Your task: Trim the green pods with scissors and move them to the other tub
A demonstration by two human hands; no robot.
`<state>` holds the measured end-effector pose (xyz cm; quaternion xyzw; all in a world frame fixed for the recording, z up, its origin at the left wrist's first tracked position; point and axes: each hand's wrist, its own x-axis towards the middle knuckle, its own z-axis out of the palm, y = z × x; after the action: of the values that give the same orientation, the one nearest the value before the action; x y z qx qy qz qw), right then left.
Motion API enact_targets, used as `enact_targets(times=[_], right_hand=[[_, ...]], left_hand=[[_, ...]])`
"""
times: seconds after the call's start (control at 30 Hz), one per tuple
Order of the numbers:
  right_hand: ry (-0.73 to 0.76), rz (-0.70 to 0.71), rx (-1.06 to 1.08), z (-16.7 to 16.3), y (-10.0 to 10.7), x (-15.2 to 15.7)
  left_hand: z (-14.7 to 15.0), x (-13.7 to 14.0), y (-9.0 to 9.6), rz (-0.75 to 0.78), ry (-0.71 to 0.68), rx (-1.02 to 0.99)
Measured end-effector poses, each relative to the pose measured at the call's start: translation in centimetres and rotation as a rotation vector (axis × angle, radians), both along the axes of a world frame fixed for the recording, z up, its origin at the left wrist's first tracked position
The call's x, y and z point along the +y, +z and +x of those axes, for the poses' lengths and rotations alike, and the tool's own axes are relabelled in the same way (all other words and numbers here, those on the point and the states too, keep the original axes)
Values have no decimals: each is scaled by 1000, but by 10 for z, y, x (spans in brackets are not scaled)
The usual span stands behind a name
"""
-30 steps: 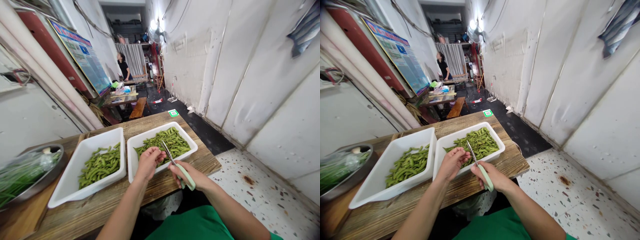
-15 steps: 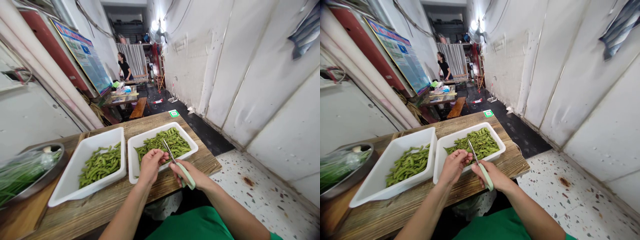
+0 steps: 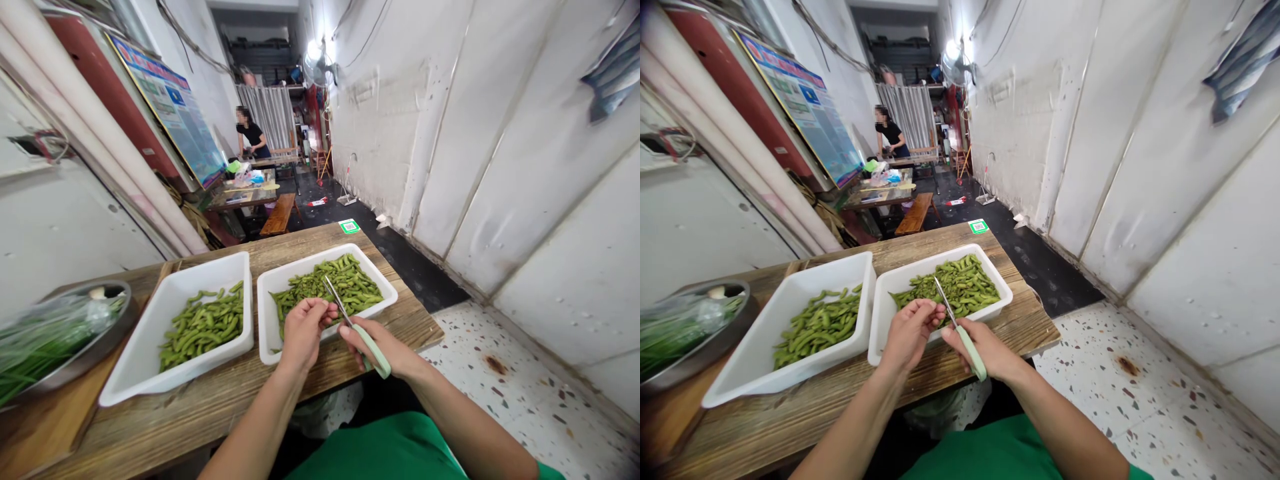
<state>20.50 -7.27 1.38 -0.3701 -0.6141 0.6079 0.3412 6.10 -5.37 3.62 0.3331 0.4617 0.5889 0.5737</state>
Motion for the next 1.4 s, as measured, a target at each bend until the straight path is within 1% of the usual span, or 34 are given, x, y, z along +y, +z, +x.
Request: enact_targets(times=[0.13,0.17,0.2,0.23,0.27,0.3,0.33,0.37,0.4,0.43,0.47,0.5,0.53,0.57,0.6,0.63,0.7,0.77,0.8,0.83,0.87,0.97,1.13,1.27,1.4], right_hand=[[-13,-73,18,-3,0,0],[-22,-94,26,-3,-1,1],[-31,-113,36,-3,-1,1],[-41,-128,49,-2,-2,1],[-51,-138,63,0,-3,2],[-55,-142,74,1,-5,3],[-57,-141,80,3,-6,3],[-55,-138,84,5,-7,4],[-50,-137,85,6,-8,5],[-43,-138,86,7,-9,6],[-37,-140,88,8,-10,7],[-33,-140,92,8,-12,8],[-30,-137,96,7,-13,9],[-28,-134,99,6,-14,9],[-29,-133,100,6,-14,10],[-31,-132,97,5,-15,10],[-31,-128,83,5,-14,10],[-23,-117,71,6,-13,8],[-16,-109,67,7,-12,7],[-9,-102,65,8,-11,6],[-2,-97,64,8,-11,5],[12,-83,59,10,-12,4],[23,-85,54,8,-15,5],[53,-87,52,6,-13,5],[48,-62,47,7,-11,3]], left_hand=[[1,2,-2,-16,-17,22],[-3,3,0,-2,5,56],[-11,5,2,31,58,114],[-23,6,6,85,148,207],[-39,7,12,145,264,336],[-57,8,17,211,421,516],[-78,8,23,247,585,755],[-99,7,28,220,725,1025],[-118,7,33,146,790,1274],[-133,6,36,46,736,1480],[-145,5,38,-41,654,1634],[-151,5,38,-78,598,1759],[-152,7,36,-71,542,1855],[-149,10,33,-22,504,1929],[-143,14,29,47,468,1982],[-135,20,23,113,401,2016],[-119,35,11,192,185,2041],[-107,53,-2,225,-63,2045],[-103,62,-7,225,-163,2044],[-101,70,-12,216,-236,2044],[-101,76,-16,199,-280,2042],[-103,87,-23,161,-327,2033],[-104,87,-26,167,-364,2027],[-100,89,-29,150,-409,2001],[-99,91,-24,137,-406,1926]])
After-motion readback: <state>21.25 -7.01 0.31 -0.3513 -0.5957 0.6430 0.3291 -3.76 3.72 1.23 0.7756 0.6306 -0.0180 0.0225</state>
